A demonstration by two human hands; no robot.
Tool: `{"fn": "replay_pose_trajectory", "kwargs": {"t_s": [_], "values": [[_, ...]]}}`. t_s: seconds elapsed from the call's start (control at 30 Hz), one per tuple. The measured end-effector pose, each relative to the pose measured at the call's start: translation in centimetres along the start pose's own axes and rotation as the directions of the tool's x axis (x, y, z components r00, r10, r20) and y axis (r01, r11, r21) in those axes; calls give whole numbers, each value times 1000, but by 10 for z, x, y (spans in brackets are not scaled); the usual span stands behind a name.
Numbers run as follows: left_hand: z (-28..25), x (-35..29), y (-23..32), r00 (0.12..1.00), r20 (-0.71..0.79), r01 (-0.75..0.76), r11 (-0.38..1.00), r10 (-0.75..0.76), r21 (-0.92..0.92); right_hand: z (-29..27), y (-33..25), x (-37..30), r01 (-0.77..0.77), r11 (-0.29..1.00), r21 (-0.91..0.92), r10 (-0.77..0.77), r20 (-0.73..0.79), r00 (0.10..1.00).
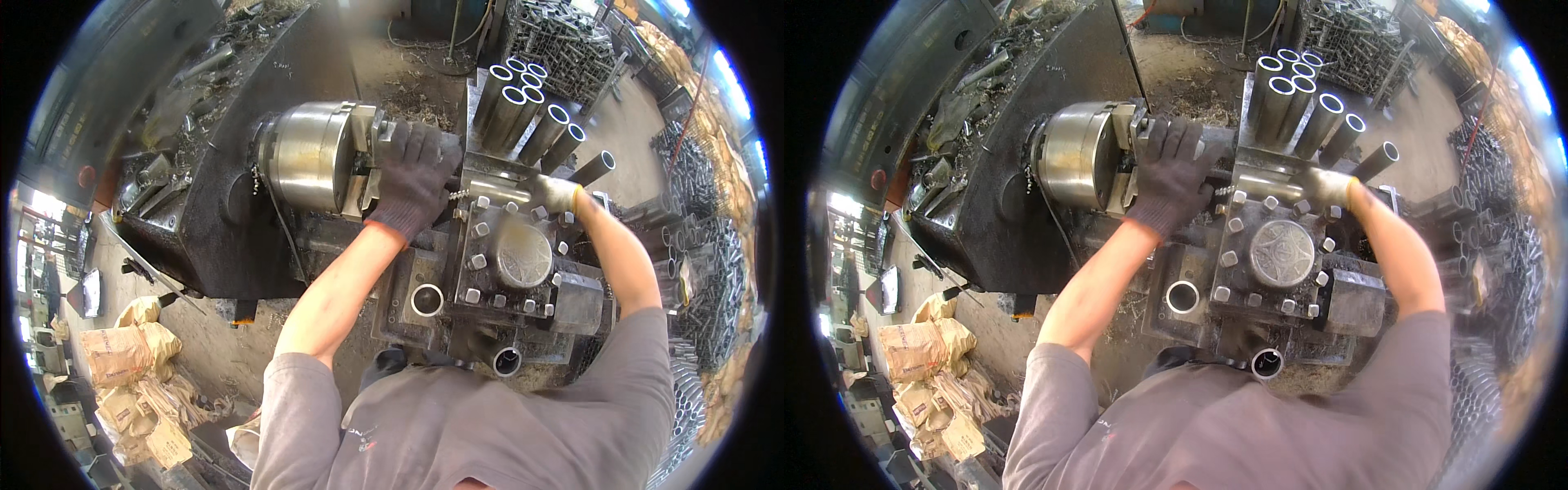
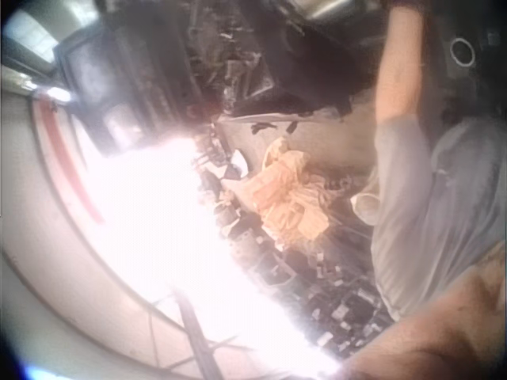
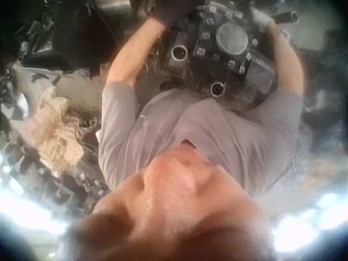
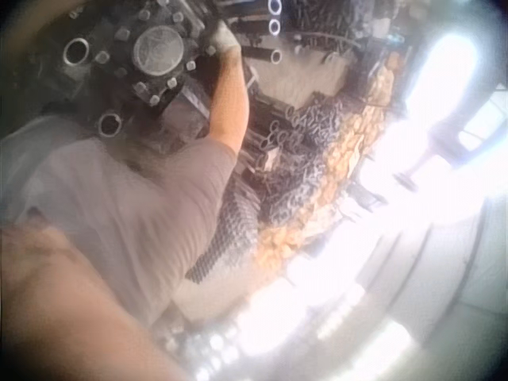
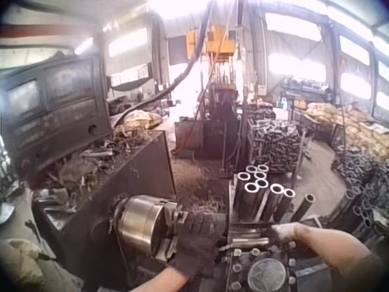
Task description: The person repeatedly loads hollow metal tubes into a lathe chuck, secures them, and removes them after machining. The person handles the tubes by hand and uses the machine controls to operate the lathe. Finished tubes are placed into a nearby stack.
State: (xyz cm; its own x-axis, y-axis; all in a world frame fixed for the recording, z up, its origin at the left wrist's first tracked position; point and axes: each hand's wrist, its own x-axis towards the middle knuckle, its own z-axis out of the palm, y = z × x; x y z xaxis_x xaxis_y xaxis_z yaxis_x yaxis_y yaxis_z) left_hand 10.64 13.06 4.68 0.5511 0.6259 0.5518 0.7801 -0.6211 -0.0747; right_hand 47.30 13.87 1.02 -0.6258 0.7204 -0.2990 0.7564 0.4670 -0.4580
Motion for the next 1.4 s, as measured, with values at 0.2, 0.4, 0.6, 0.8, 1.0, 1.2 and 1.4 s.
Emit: {"fn": "replay_pose_trajectory", "kwargs": {"t_s": [0.2,0.4,0.6,0.8,1.0,1.2,1.4], "values": [[-96,-113,22,982,-52,58,554,-181,-830,45,-22,-6,-226,936,-270,70,-487,871],[-65,-137,45,927,254,361,470,-277,-805,-56,-119,-12,-139,983,120,180,-471,863],[-96,-65,33,729,-74,-76,27,-680,-997,-85,-280,0,221,968,122,-195,-199,960],[-69,-126,20,743,370,636,416,-558,-650,-93,-194,-3,-428,881,-202,336,-370,866],[58,-143,-17,742,259,666,638,-618,-387,-62,-120,16,-476,760,-443,418,-229,879],[73,-132,-26,738,410,658,704,-535,-267,-57,-144,29,-431,794,-428,388,-189,902],[-41,-258,2,755,299,649,598,-584,-470,-62,-128,22,-363,889,-279,344,-115,932]]}}
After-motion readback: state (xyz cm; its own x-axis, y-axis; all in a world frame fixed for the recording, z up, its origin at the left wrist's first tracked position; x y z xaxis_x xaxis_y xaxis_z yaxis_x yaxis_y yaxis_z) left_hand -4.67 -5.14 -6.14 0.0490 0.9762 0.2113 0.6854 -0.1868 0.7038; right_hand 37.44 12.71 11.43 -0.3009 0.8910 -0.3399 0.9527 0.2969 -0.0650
